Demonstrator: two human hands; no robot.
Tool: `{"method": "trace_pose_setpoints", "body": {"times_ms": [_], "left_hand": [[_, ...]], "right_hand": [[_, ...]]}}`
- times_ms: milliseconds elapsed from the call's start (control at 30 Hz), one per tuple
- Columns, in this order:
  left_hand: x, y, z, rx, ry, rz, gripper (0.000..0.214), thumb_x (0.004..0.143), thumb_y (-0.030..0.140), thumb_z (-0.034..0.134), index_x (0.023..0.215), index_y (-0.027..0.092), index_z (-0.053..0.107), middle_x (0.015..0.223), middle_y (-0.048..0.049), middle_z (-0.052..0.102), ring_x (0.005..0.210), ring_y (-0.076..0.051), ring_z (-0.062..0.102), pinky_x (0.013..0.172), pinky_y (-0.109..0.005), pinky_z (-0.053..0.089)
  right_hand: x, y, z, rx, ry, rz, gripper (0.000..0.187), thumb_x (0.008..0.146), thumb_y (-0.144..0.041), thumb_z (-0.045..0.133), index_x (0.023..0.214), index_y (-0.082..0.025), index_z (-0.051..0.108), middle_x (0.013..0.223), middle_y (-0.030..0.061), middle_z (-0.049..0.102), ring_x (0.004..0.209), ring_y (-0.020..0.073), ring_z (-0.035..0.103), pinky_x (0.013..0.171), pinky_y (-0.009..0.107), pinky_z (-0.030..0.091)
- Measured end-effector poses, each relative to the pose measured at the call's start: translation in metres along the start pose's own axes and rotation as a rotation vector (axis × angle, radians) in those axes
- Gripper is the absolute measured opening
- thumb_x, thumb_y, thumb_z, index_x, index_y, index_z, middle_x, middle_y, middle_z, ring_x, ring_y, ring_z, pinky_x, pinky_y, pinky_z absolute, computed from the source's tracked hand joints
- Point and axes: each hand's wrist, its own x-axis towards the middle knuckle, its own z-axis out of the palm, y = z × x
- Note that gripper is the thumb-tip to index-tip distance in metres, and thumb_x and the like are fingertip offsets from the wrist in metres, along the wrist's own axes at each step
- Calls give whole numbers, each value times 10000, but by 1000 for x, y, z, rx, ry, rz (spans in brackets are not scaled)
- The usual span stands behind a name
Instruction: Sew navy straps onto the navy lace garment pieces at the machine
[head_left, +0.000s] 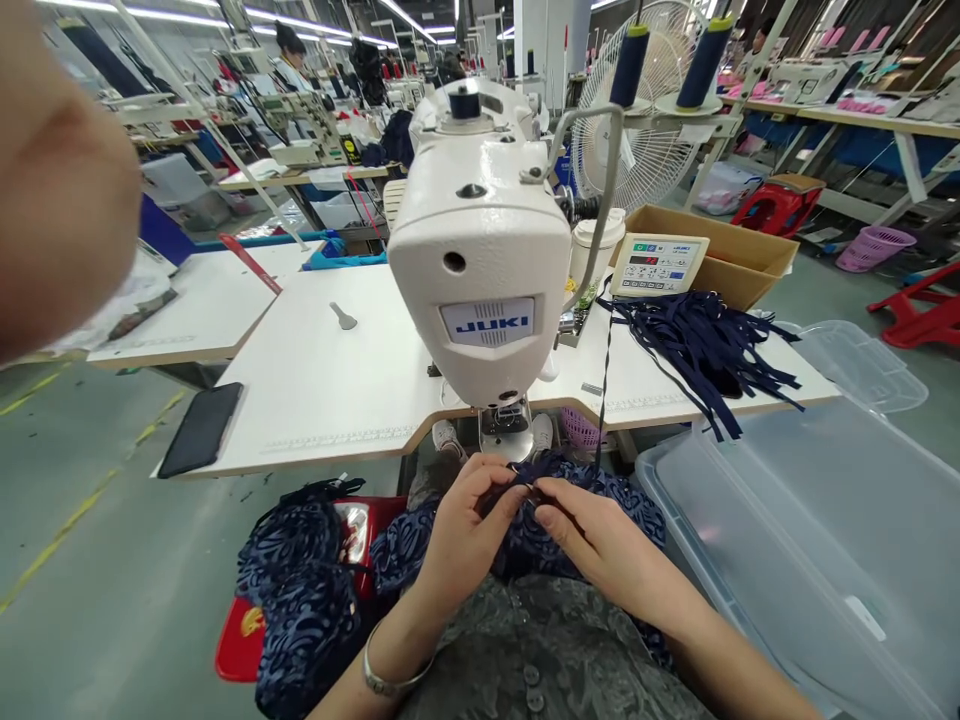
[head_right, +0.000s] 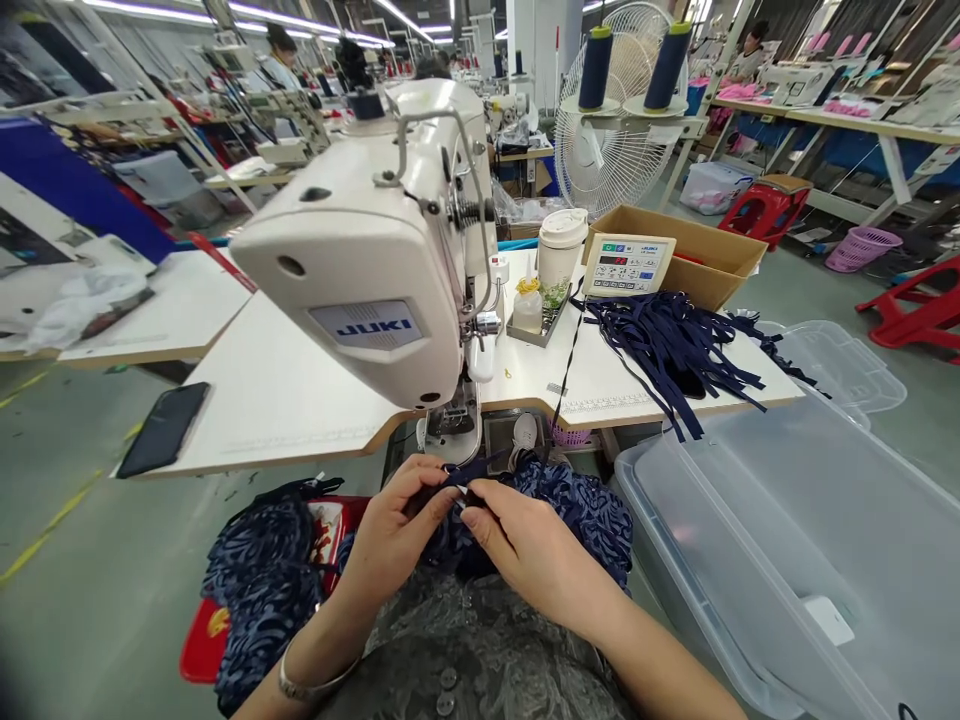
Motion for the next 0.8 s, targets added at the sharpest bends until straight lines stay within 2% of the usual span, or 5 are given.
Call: {"method": "trace_pose_setpoints", "body": {"times_ms": [233, 467, 800], "left_hand": [[1, -2, 1, 31, 28, 22, 53, 843, 223, 598, 798, 194, 608, 928, -33, 576, 882, -165, 572, 788, -256, 454], [-1, 3, -1, 64, 29, 20, 94, 861, 254, 581, 791, 198, 611, 928, -44, 579, 852, -171, 571, 752, -258, 457], [-6, 0, 0, 130, 41, 96, 78, 873, 225, 570, 811, 199, 608, 910, -34, 574, 849, -166, 573, 748, -248, 454]], "right_hand": [[1, -4, 0, 2, 14, 4, 250, 989, -352, 385, 1047, -243, 603, 937, 35, 671, 905, 207, 644, 754, 296, 512], [-1, 2, 4, -24, 66, -9, 273, 977, -339, 418, 1167, -263, 597, 929, 47, 685, 843, 221, 656, 636, 281, 521], [-2, -2, 3, -62, 47, -11, 278, 987, -348, 394, 1174, -250, 576, 961, 44, 683, 922, 218, 652, 727, 302, 527]]}}
